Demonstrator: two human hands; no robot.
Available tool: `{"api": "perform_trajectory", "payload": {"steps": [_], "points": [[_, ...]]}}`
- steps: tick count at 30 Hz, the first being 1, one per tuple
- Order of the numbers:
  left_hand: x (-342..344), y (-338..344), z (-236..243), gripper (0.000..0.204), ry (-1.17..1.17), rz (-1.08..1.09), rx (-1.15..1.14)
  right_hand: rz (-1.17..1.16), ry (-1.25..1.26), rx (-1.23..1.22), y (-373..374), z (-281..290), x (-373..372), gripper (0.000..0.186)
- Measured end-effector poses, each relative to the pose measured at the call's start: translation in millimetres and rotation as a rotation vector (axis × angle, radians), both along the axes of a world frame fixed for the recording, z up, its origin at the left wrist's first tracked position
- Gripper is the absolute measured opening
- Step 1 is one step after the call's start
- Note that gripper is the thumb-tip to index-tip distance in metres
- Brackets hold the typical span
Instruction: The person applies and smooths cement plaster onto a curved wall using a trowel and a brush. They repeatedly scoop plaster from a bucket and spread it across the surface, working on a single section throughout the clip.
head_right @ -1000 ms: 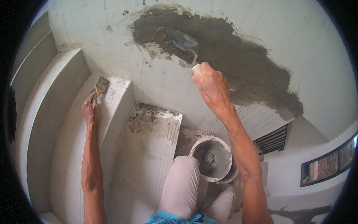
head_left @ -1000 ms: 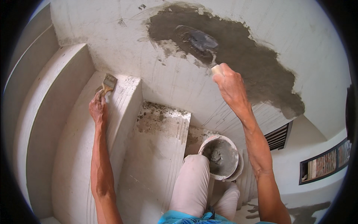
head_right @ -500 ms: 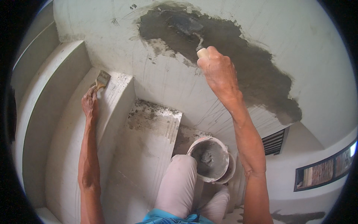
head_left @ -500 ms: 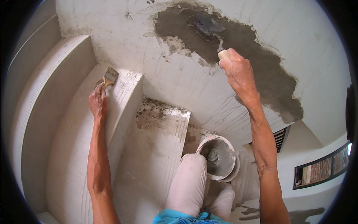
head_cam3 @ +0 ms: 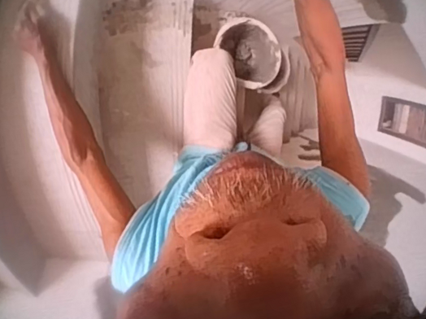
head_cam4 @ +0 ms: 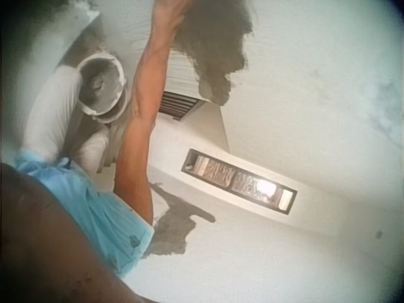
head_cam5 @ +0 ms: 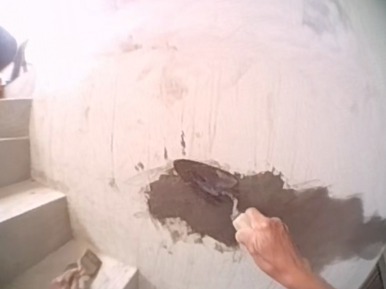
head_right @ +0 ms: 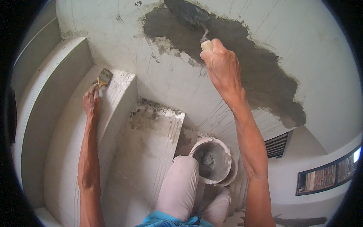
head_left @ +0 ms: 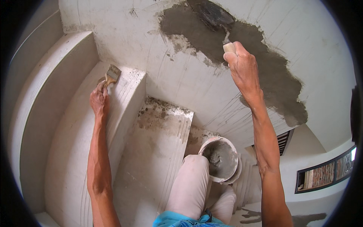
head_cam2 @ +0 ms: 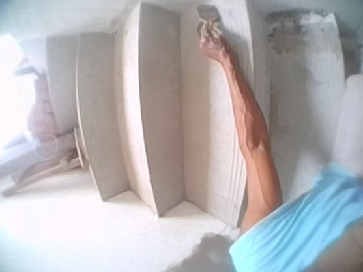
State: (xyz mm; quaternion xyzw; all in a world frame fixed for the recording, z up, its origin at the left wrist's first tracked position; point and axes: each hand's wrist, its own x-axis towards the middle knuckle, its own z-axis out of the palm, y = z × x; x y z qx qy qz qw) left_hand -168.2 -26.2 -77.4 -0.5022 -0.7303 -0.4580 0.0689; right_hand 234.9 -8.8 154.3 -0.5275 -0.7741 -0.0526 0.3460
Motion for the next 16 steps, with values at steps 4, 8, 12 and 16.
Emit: {"api": "perform_trajectory", "payload": {"steps": [4,8,12,16], "points": [[1,-2,2,0.028,-0.001,-0.007,0.023,0.002,-0.097,-0.042,2,-3,-1,0.023],[0,1,-2,0.028,0.020,0.009,0.011,0.054,-0.053,-0.040,4,-7,-1,0.022],[-2,2,-4,0.028,0.021,0.015,0.026,0.029,0.003,-0.002,9,0,-6,0.021],[-3,3,-3,0.028,0.008,-0.012,0.043,0.052,-0.168,-0.046,17,-7,-7,0.021]]}}
